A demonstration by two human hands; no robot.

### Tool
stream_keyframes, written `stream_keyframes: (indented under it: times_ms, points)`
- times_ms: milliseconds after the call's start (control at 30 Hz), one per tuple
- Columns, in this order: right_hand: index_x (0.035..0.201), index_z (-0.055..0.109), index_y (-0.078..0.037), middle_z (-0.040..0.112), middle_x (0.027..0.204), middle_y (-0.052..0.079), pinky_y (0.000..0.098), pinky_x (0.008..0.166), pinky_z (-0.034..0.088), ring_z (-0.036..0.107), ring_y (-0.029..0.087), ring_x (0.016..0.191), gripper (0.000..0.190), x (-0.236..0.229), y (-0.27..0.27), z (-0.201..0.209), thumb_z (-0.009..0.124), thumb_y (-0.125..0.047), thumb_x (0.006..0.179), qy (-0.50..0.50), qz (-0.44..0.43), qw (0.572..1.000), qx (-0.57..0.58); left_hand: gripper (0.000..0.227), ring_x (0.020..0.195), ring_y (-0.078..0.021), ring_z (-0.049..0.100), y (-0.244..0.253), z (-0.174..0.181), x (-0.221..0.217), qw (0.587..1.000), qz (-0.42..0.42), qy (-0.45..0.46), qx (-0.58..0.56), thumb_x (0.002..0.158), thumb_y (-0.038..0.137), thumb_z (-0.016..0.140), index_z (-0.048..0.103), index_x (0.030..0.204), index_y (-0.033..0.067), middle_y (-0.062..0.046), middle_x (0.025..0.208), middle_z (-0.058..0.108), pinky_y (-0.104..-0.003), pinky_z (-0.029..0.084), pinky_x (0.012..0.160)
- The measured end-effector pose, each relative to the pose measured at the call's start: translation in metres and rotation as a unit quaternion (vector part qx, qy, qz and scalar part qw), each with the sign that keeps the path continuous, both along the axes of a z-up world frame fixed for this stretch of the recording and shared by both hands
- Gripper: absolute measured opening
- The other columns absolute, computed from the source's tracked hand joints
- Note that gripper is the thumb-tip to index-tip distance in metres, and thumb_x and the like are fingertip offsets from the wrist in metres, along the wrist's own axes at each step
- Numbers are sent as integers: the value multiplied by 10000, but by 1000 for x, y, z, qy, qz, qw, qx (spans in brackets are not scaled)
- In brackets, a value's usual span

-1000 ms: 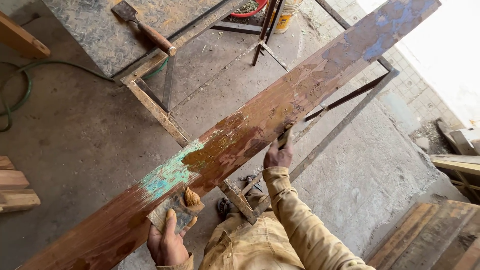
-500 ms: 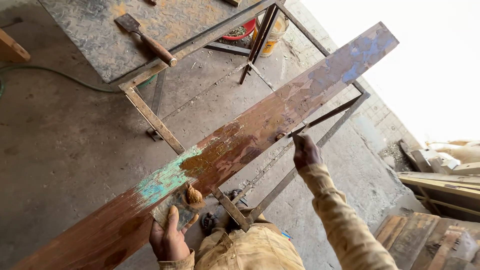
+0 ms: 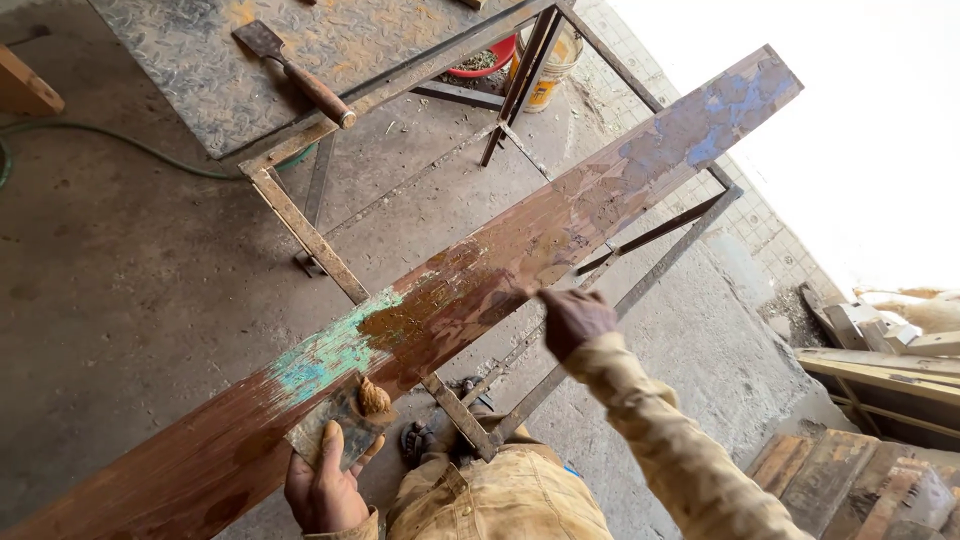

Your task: The person is applying wood filler to a long wooden plank to repair cracks and holes, then smoothing and sanding it.

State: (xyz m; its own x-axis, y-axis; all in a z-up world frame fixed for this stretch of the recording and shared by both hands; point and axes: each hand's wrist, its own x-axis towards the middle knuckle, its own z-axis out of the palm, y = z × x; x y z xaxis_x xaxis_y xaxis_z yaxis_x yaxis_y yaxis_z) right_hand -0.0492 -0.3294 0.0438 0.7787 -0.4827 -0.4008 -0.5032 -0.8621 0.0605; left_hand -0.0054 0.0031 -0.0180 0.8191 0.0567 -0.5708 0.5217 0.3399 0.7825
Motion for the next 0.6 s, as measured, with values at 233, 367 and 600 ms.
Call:
stream_keyframes:
  times_ms: [233, 367, 600]
  points:
    - [1269, 716, -183, 751, 1190, 43, 350, 824, 610, 729, 211, 941, 298, -61, -75, -29, 547, -166, 1024, -234, -259, 913, 213, 295, 938, -256, 726, -18, 12, 4, 1000, -17, -11, -16, 988, 87, 554, 615, 1262, -4, -154, 1143, 707, -453, 652, 699]
    - [1236, 728, -33, 776, 1142, 114, 337, 917, 613, 738, 206, 1010, 288, -82, -105, -78, 619, -93, 976, -429, -208, 746, 466, 272, 878, -267, 752, -30, 23, 2, 998, -39, -38, 27, 986, 111, 563, 619, 1216, -22, -170, 1071, 748, -436, 656, 652]
    - [1247, 717, -13, 764, 1145, 150, 357, 877, 629, 741, 251, 984, 333, -81, -108, -107, 674, -101, 929, -434, -333, 766, 337, 258, 879, -253, 748, -42, 34, -6, 999, -23, -47, -4, 986, 122, 565, 655, 1207, 23, -137, 1068, 744, -420, 650, 702]
